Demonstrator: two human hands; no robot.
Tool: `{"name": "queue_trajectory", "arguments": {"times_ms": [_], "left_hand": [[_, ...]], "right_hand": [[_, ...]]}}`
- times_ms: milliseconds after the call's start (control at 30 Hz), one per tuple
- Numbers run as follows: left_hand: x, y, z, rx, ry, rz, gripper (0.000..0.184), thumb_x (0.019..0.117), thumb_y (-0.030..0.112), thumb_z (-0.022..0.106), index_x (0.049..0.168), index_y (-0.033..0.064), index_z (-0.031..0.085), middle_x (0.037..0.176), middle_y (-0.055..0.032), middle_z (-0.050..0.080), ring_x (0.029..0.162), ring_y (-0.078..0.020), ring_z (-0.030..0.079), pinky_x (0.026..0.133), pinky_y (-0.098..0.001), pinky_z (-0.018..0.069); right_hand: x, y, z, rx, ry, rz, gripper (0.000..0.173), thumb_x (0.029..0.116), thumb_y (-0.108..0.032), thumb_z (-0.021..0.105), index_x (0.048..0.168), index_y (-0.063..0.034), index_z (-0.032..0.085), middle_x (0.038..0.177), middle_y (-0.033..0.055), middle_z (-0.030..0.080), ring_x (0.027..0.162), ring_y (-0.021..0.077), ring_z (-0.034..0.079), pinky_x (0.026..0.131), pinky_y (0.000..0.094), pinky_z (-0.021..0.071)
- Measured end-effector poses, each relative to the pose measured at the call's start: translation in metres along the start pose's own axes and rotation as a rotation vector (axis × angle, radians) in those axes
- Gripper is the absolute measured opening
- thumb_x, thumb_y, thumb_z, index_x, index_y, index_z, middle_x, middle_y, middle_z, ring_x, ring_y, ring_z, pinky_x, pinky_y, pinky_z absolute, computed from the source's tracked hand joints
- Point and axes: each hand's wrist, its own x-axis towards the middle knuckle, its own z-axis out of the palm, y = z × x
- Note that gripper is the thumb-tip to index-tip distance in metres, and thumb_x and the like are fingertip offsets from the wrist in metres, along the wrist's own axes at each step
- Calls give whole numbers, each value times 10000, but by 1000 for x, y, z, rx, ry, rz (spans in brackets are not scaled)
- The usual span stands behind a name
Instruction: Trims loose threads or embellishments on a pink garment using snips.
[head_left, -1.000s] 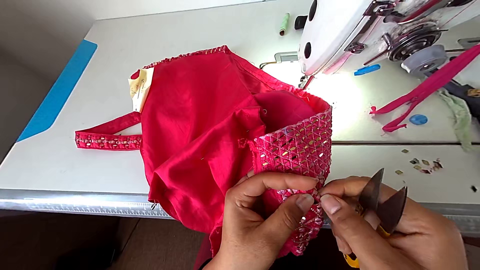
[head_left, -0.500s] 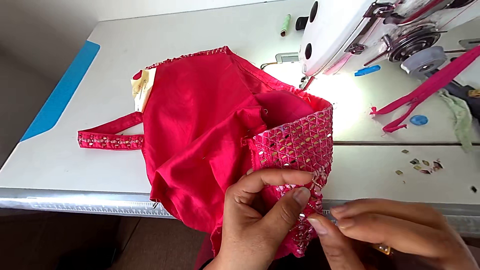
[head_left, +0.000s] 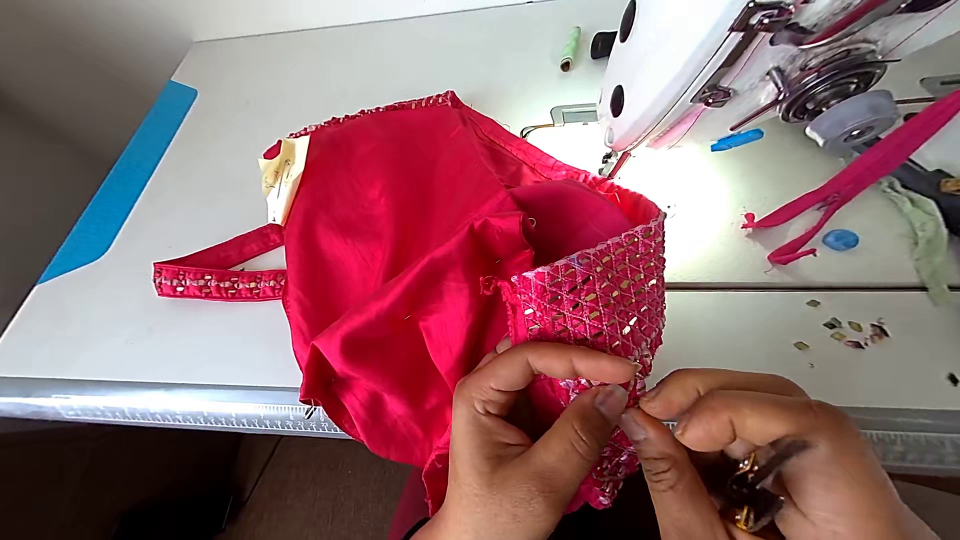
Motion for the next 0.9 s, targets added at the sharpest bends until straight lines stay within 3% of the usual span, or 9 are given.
{"name": "queue_trajectory", "arguments": {"times_ms": [233, 333, 467, 567, 767, 867, 900], "left_hand": [[0, 0, 11, 60, 125, 3, 136, 861, 19, 782, 983, 78, 767, 877, -24, 744, 786, -46, 705, 727, -209, 603], [1, 2, 13, 62, 161, -23, 148, 840, -15, 781, 957, 74, 759, 866, -27, 739, 783, -51, 708, 729, -213, 610], [3, 3, 13, 49, 185, -61, 188, 818, -39, 775, 951, 86, 729, 847, -27, 726, 768, -52, 705, 704, -212, 609], [4, 1, 13, 35, 195, -59, 217, 806, -54, 765, 960, 86, 703, 851, -37, 713, 763, -62, 701, 700, -219, 609], [6, 1, 10, 19, 191, -87, 227, 815, -62, 743, 980, 82, 683, 862, -60, 696, 756, -85, 698, 689, -238, 613], [8, 3, 10, 28, 205, -127, 223, 816, -51, 749, 966, 92, 666, 838, -57, 691, 728, -81, 694, 665, -234, 611], [8, 4, 9, 15, 199, -137, 213, 824, -37, 758, 967, 93, 668, 836, -57, 688, 725, -82, 693, 663, -237, 611]], "right_hand": [[-3, -9, 7, -192, 7, -59, 105, 974, -64, 595, 947, -53, 494, 909, 92, 571, 788, 60, 549, 649, 108, 422], [-4, -5, 11, -266, 38, -188, 87, 978, -59, 556, 945, -95, 483, 927, 64, 564, 813, 74, 552, 704, 123, 441], [-5, 5, 10, -393, 31, -387, 48, 1013, -106, 511, 970, -127, 516, 940, 67, 622, 787, 136, 569, 657, 227, 408], [-2, 12, 5, -449, 7, -491, 58, 1025, -106, 477, 992, -138, 512, 932, 60, 634, 741, 151, 551, 625, 253, 384], [1, 21, 5, -416, -2, -555, 79, 1024, -100, 481, 956, -138, 490, 895, 56, 616, 696, 149, 512, 608, 260, 359], [-1, 21, 11, -291, -14, -525, 87, 1028, -106, 485, 948, -140, 487, 899, 53, 613, 708, 133, 528, 613, 240, 385], [-2, 24, 11, -191, -9, -467, 85, 1029, -121, 513, 951, -147, 491, 925, 37, 617, 756, 103, 570, 643, 205, 430]]}}
